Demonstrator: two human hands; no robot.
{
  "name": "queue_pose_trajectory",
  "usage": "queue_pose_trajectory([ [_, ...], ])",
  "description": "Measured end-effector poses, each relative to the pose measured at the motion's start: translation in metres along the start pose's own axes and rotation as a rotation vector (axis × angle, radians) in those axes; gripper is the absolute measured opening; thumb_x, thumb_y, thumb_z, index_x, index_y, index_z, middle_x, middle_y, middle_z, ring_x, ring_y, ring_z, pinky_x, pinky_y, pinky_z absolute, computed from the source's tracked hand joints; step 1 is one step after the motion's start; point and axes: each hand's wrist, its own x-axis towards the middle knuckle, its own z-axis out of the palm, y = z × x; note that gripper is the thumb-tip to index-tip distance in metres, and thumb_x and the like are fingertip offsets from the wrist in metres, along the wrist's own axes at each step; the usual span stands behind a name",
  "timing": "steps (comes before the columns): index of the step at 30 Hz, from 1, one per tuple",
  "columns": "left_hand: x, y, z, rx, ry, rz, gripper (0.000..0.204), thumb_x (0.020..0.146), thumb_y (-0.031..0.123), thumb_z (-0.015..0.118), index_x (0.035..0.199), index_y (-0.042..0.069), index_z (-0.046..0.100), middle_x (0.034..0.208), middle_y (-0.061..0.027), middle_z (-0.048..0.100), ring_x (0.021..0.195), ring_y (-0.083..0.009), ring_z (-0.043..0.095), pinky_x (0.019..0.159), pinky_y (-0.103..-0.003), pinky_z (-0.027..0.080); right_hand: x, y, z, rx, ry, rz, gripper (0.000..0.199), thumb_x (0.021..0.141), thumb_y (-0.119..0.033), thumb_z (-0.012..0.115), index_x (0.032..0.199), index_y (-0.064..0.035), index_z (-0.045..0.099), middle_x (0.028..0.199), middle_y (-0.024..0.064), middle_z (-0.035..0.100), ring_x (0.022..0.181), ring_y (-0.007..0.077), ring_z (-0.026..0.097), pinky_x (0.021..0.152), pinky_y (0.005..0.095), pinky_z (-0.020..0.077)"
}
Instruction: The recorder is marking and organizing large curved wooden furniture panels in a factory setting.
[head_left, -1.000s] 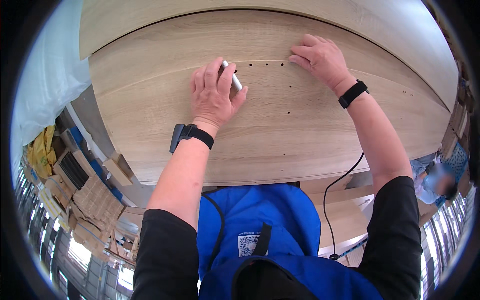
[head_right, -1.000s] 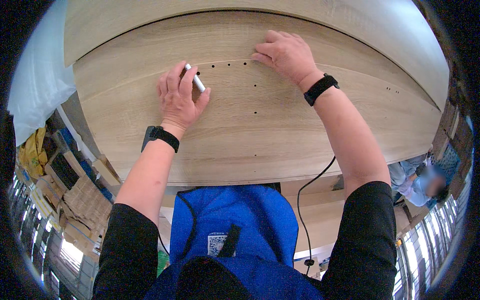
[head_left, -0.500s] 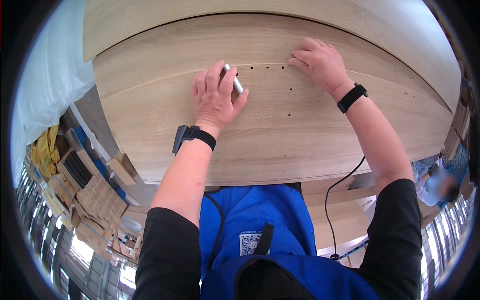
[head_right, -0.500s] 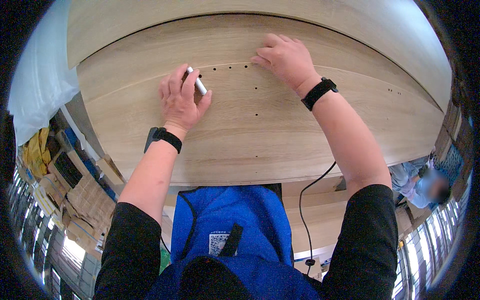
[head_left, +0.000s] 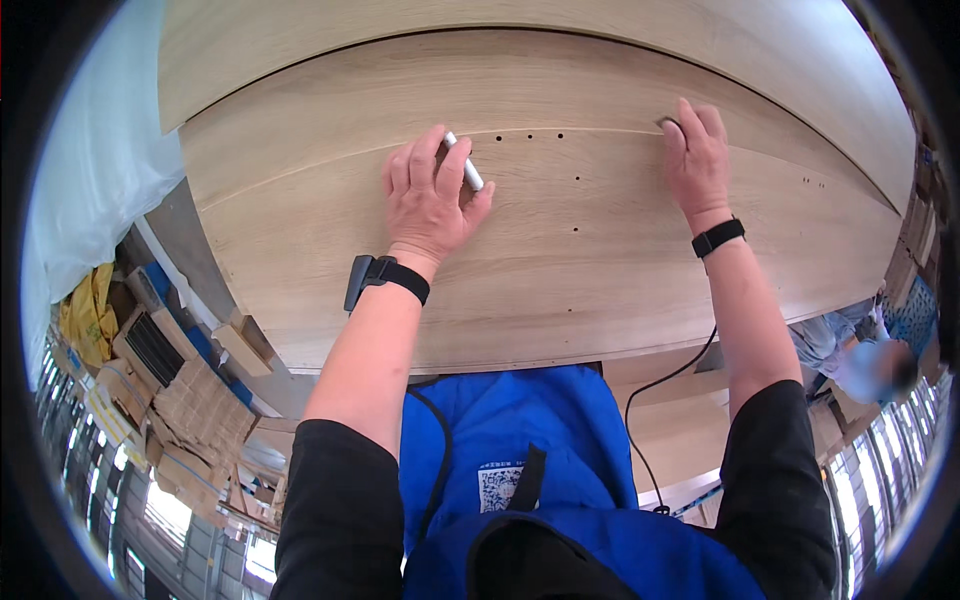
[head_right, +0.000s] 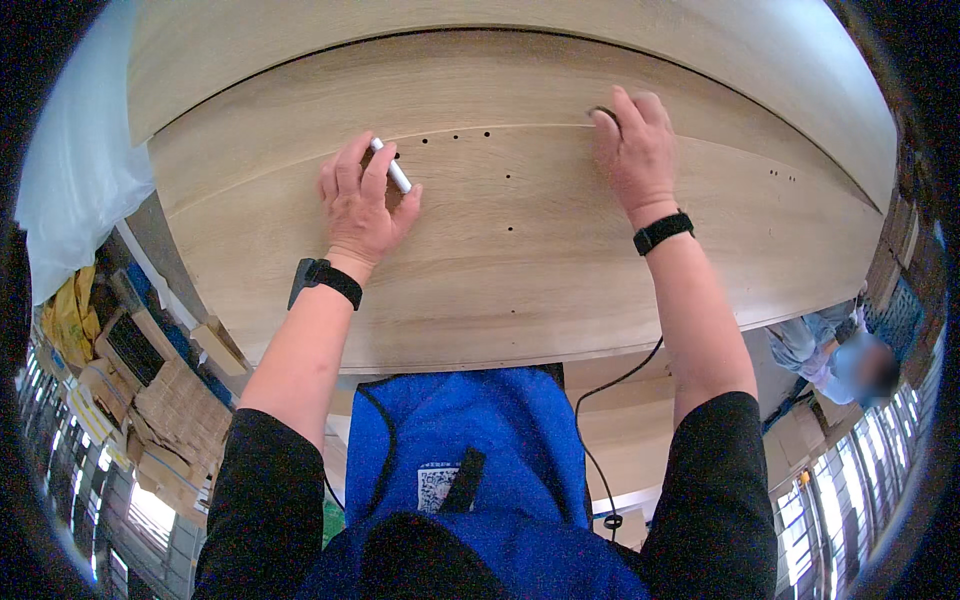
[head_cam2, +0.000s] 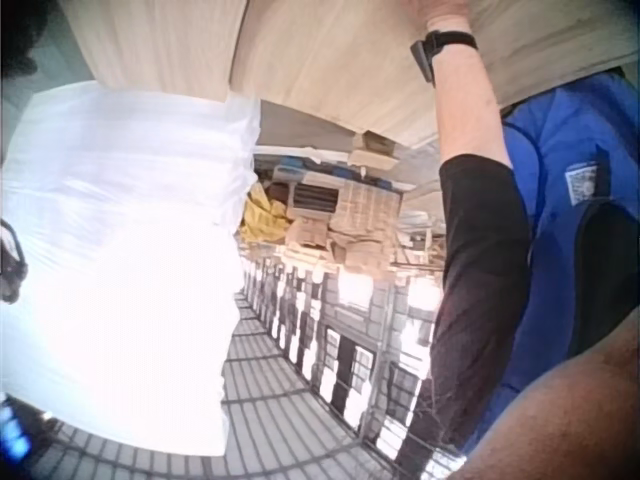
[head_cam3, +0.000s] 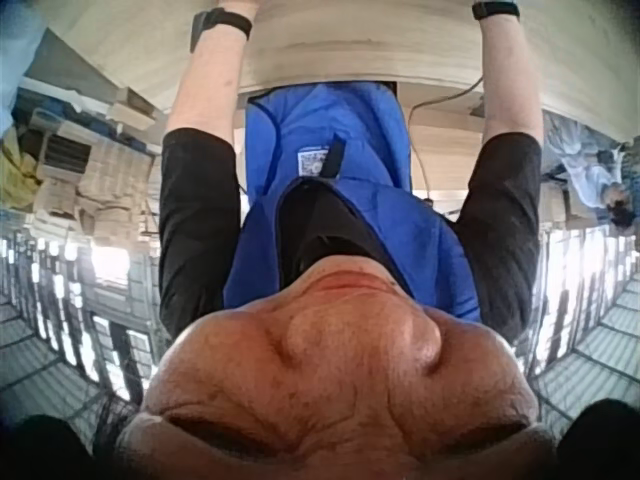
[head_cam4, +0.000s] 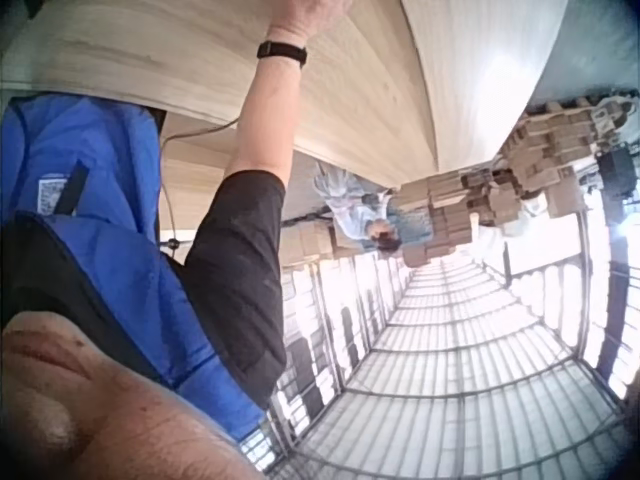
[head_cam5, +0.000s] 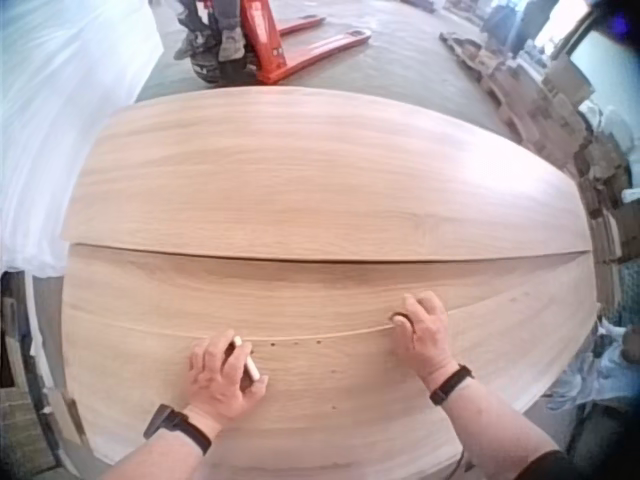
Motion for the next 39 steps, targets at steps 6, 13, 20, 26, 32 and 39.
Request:
queue_pose_trajectory([
  [6,0.002,0.002,0.003,0.017,-0.018,0.013,0.059,0.075,0.029,0.071,0.128,0.017,0.047,0.135,-0.0099,0.045,0.116,-0.0321,0.044,0.098,-0.045,0.034,-0.021,0.008,0.000,-0.288,0.047,0.053,0.027,0.090,-0.030,0.061,0.111,-0.0116,0.063,0.098,0.0036,0.059,0.091,0.0263,0.056,0.079,0.0382,0.0466],
  [13,0.006,0.001,-0.007,-0.022,-0.010,0.024,0.060,0.078,0.018,0.064,0.134,0.010,0.044,0.140,-0.0149,0.046,0.115,-0.0321,0.048,0.100,-0.045,0.033,-0.016,0.004,0.005,-0.298,0.054,0.084,0.025,0.090,-0.032,0.061,0.109,-0.0161,0.063,0.096,0.0012,0.059,0.086,0.0244,0.056,0.078,0.0367,0.0468],
  [20,0.022,0.035,-0.006,0.030,0.126,-0.096,0.055,0.078,0.020,0.067,0.130,0.010,0.051,0.137,-0.0151,0.047,0.120,-0.0324,0.047,0.099,-0.044,0.033,-0.017,0.008,0.001,-0.281,0.054,0.077,0.024,0.091,-0.031,0.059,0.110,-0.0180,0.061,0.098,0.0006,0.059,0.089,0.0238,0.056,0.079,0.0360,0.0463],
  [26,0.043,0.080,0.018,-0.012,0.029,0.294,0.043,0.078,0.020,0.069,0.120,0.016,0.062,0.127,-0.0093,0.051,0.112,-0.0281,0.048,0.093,-0.042,0.037,-0.014,0.004,0.001,-0.324,-0.001,0.101,0.023,0.092,-0.033,0.057,0.110,-0.0189,0.061,0.098,-0.0008,0.058,0.089,0.0223,0.056,0.079,0.0358,0.0463],
  [32,0.048,0.081,0.035,0.001,0.003,0.156,0.043,0.075,0.015,0.070,0.118,0.018,0.064,0.120,-0.0046,0.054,0.105,-0.0254,0.049,0.089,-0.040,0.038,-0.014,0.005,0.002,-0.340,0.016,0.097,0.022,0.091,-0.035,0.057,0.107,-0.0193,0.061,0.095,-0.0014,0.057,0.089,0.0210,0.056,0.078,0.0356,0.0466],
  [39,0.049,0.078,0.039,-0.007,0.083,0.190,0.036,0.074,0.016,0.072,0.109,0.017,0.067,0.112,0.0001,0.058,0.104,-0.0219,0.051,0.087,-0.039,0.038,-0.015,0.004,0.002,-0.332,0.014,0.111,0.022,0.091,-0.035,0.058,0.108,-0.0202,0.061,0.095,-0.0015,0.057,0.089,0.0208,0.056,0.078,0.0358,0.0464],
])
